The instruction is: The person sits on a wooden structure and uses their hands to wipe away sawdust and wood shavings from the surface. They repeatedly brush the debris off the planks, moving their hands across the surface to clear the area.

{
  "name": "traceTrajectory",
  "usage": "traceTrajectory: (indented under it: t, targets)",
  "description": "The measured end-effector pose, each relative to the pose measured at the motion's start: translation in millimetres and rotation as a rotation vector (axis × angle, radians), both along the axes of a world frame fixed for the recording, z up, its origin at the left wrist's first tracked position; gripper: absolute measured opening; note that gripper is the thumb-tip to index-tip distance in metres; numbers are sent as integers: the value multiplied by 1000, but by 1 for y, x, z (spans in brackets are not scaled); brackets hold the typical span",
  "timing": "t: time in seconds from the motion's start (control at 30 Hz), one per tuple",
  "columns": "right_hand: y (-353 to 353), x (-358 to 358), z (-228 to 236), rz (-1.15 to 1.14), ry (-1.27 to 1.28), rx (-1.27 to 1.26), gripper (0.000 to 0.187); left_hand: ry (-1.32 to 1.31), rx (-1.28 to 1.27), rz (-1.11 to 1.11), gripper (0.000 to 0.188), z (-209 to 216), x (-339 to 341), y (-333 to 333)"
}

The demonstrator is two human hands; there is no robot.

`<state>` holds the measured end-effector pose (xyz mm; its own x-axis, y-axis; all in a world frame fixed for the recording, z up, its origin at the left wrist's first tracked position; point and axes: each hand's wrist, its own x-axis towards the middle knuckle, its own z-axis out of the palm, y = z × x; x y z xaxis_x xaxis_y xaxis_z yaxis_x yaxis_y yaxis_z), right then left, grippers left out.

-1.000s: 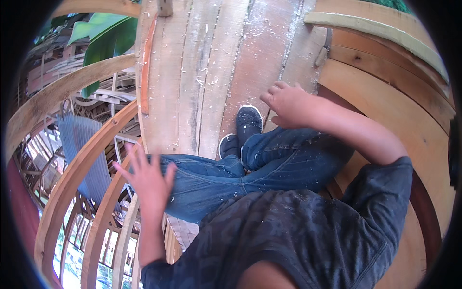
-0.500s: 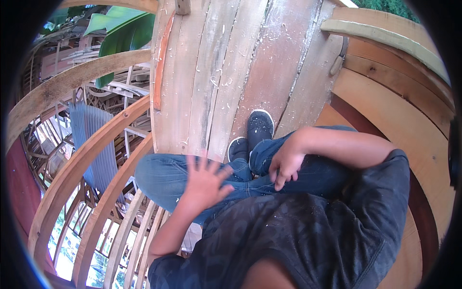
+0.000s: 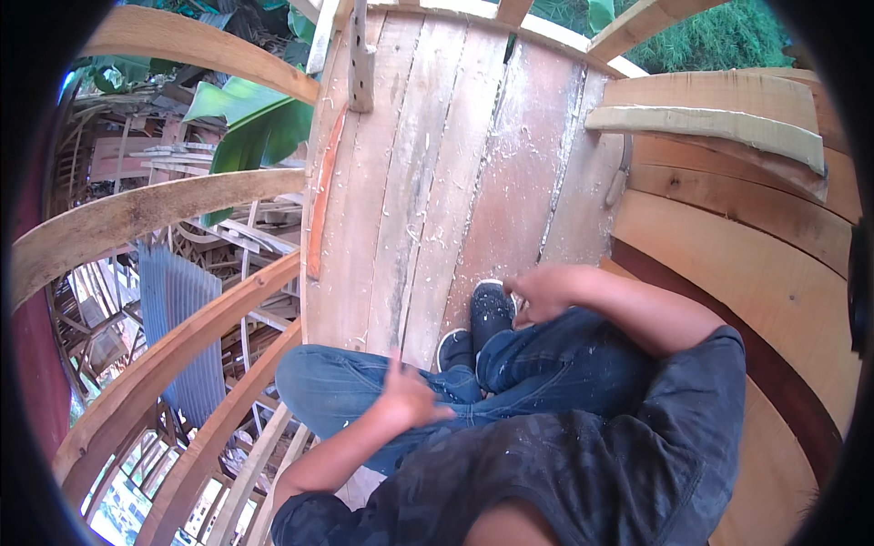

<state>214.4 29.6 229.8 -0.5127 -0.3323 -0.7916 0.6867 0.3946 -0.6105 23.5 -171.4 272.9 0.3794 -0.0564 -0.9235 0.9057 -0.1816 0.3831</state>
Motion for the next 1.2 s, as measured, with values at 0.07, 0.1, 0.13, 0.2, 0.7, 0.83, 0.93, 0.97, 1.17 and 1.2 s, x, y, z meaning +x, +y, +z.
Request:
traceTrajectory:
  t: [0.07, 0.1, 0.13, 0.2, 0.7, 0.83, 0.93, 0.97, 1.17, 1.2]
  targets:
    - [9, -2, 10, -56, -176, -306, 62, 398, 502, -56, 57, -40, -41, -18]
    - [6, -6, 12, 13, -307, -413, 66, 446, 672, 49, 54, -34, -59, 2]
    - [2, -10, 17, 78, -441, -519, 69, 419, 733, 207, 54, -22, -71, 27]
    - [-10, -6, 16, 98, -338, -12, 65, 280, 812, 490, 54, -10, -77, 65]
    - [6, 16, 56, -228, -231, -520, 65, -250, 1008, 810, 54, 22, -87, 147]
    - [-24, 25, 30, 50, -405, 113, 58, -378, 725, 313, 54, 44, -24, 78]
    - [-21, 48, 10, 105, -50, 1052, 53, -169, 678, 108, 48, 46, -30, 60]
    - [-6, 28, 18, -123, -103, 812, 54, 48, 744, 223, 47, 50, -45, 74]
    - [-4, 2, -58, -393, 121, 47, 43, 541, 1170, 481, 52, 9, -151, 112]
    - [1, -10, -88, -445, 24, -66, 40, 432, 964, 500, 55, 3, -149, 111]
